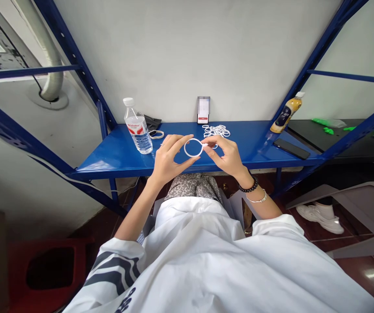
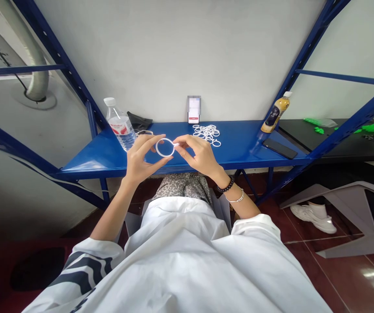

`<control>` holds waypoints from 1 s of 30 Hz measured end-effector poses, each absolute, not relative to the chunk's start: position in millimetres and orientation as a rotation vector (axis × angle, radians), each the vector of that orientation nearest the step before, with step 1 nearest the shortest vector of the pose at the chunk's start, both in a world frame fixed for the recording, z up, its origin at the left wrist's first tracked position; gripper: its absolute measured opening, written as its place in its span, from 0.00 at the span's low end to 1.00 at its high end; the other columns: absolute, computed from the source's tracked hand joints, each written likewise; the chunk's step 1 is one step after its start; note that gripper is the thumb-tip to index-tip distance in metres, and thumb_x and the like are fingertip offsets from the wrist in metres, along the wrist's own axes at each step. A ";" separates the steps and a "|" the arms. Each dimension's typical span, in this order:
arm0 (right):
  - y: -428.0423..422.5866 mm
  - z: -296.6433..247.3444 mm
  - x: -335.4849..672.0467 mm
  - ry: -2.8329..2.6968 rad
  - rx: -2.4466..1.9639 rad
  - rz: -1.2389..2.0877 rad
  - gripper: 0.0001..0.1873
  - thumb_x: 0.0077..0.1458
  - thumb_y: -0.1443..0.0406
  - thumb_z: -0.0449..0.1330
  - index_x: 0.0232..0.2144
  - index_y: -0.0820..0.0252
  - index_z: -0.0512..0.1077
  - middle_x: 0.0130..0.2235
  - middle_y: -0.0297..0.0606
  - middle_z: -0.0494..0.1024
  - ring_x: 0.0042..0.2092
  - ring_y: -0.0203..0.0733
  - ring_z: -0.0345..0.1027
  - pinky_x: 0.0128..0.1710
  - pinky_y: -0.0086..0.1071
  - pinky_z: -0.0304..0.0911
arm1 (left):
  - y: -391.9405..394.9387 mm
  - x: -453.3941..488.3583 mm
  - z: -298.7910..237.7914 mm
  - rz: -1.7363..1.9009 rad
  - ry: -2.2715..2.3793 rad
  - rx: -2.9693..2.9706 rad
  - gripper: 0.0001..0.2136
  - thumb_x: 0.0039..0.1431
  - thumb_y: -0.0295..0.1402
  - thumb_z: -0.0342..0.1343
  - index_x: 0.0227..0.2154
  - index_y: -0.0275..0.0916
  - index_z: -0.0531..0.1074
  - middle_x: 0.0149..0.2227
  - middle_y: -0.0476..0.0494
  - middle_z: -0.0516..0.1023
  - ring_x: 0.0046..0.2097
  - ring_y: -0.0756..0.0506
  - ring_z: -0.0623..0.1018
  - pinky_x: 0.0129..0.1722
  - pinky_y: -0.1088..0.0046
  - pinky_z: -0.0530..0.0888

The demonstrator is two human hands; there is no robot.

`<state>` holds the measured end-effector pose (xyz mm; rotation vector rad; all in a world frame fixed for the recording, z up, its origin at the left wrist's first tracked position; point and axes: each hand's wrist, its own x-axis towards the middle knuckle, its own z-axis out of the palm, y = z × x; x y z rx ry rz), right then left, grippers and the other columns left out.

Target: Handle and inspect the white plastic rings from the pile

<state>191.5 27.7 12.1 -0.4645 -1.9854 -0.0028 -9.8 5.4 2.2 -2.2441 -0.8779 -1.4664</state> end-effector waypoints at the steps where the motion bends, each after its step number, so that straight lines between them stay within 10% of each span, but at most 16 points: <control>1: 27.2 12.1 191.5 -1.985 -0.471 0.004 0.08 0.65 0.59 0.55 0.39 0.55 0.72 0.33 0.34 0.79 0.33 0.38 0.73 0.36 0.32 0.69 | 5.7 -9.7 1.7 -1.460 -0.890 -2.246 0.20 0.60 0.40 0.60 0.53 0.41 0.69 0.40 0.43 0.78 0.37 0.47 0.75 0.40 0.70 0.73; 30: 30.4 13.3 192.0 -2.031 -0.436 -0.234 0.04 0.62 0.67 0.56 0.38 0.55 0.70 0.37 0.37 0.80 0.37 0.42 0.73 0.38 0.38 0.70 | 2.6 -8.3 2.9 -1.403 -0.859 -2.227 0.16 0.60 0.35 0.59 0.50 0.39 0.70 0.36 0.47 0.77 0.35 0.49 0.75 0.43 0.68 0.75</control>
